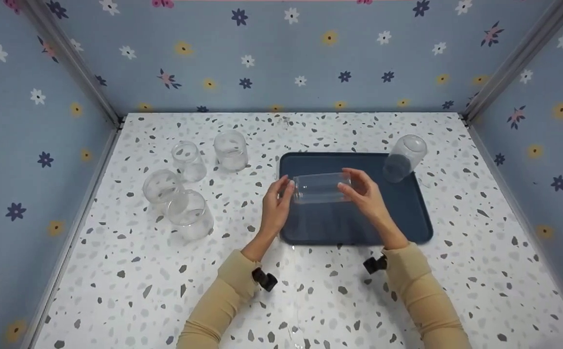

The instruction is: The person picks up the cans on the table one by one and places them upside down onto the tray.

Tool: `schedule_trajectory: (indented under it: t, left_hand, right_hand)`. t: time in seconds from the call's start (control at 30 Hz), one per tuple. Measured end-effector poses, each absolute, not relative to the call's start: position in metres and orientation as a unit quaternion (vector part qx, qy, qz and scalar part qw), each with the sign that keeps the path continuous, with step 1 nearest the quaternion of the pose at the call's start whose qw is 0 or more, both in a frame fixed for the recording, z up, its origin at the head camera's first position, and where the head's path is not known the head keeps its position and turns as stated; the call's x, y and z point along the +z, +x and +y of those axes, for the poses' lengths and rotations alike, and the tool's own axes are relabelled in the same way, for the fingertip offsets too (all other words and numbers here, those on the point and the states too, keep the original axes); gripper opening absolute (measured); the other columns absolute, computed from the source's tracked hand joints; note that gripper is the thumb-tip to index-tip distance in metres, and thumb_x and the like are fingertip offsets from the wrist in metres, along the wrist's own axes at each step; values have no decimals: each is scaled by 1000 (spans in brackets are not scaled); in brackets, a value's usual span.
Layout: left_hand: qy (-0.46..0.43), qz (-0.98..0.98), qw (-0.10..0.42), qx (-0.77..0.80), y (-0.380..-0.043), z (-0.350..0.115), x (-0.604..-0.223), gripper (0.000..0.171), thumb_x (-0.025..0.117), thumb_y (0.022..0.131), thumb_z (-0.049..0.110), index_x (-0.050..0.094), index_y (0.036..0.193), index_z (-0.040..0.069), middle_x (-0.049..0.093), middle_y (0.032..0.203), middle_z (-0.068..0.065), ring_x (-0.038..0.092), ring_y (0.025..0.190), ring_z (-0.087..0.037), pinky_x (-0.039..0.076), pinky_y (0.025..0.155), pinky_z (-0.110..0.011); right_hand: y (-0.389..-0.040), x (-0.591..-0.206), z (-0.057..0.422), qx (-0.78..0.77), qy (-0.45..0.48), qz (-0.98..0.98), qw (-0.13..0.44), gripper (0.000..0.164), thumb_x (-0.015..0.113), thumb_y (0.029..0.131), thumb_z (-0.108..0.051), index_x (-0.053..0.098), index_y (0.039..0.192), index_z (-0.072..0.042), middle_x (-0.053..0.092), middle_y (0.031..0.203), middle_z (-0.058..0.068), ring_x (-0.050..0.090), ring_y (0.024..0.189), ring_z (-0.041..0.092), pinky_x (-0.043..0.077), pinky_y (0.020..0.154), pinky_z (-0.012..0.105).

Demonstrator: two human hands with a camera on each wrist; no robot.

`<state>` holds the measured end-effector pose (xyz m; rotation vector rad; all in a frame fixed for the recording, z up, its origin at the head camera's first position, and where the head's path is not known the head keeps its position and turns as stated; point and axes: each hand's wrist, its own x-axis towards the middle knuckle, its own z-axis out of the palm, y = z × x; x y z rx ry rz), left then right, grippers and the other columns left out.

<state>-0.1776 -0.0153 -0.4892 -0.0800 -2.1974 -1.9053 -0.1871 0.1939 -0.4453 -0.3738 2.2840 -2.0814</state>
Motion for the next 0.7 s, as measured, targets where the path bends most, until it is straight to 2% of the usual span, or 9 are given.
schedule_trajectory:
  t: [0.07, 0.2, 0.3, 0.4, 0.5, 0.7]
  left_hand:
    - [-22, -764, 120, -634, -177, -18, -487, 41, 46, 93, 25, 49, 122, -3, 53, 111, -13, 53, 100, -20, 46, 79, -29]
    - [-31, -785, 126, -606, -176, -22, -485, 41, 44, 93, 27, 49, 122, -1, 52, 109, -11, 53, 98, -19, 47, 75, -29]
    - [-45, -810, 140, -567, -174, -26, -485, 43, 43, 94, 30, 49, 122, -1, 51, 111, -12, 51, 100, -23, 45, 79, -35]
    - [-53, -844, 156, -511, -172, -29, -485, 47, 41, 93, 36, 48, 122, 0, 49, 116, -12, 49, 105, -24, 42, 84, -38]
    - [-55, -874, 178, -449, -171, -33, -485, 49, 42, 92, 39, 49, 121, 1, 48, 117, -11, 49, 107, -23, 43, 83, -37]
    - [-56, -907, 214, -359, -172, -43, -485, 47, 49, 89, 38, 51, 118, 1, 48, 115, -12, 52, 97, -22, 47, 68, -36]
  right_hand:
    - [-189, -443, 193, -660, -119, 742, 9, 45, 58, 84, -1, 41, 124, 11, 46, 115, 26, 57, 88, 29, 50, 68, 37]
    - [-194, -439, 194, -646, -127, 753, 2, 45, 59, 82, 0, 41, 123, 12, 48, 113, 26, 58, 84, 21, 51, 67, 33]
    - [-197, -438, 196, -635, -131, 761, 1, 45, 60, 82, 2, 42, 121, 12, 48, 113, 28, 59, 82, 14, 51, 65, 29]
    - [-200, -436, 197, -627, -128, 768, 2, 44, 61, 81, 1, 44, 121, 11, 48, 113, 28, 59, 81, 12, 51, 64, 26]
    - [-204, -434, 199, -617, -121, 777, 8, 45, 62, 81, -2, 44, 121, 10, 48, 114, 27, 59, 79, 12, 51, 64, 28]
    - [-212, -429, 203, -593, -112, 798, 9, 46, 63, 81, -3, 45, 122, 8, 48, 116, 26, 58, 80, 13, 49, 70, 41]
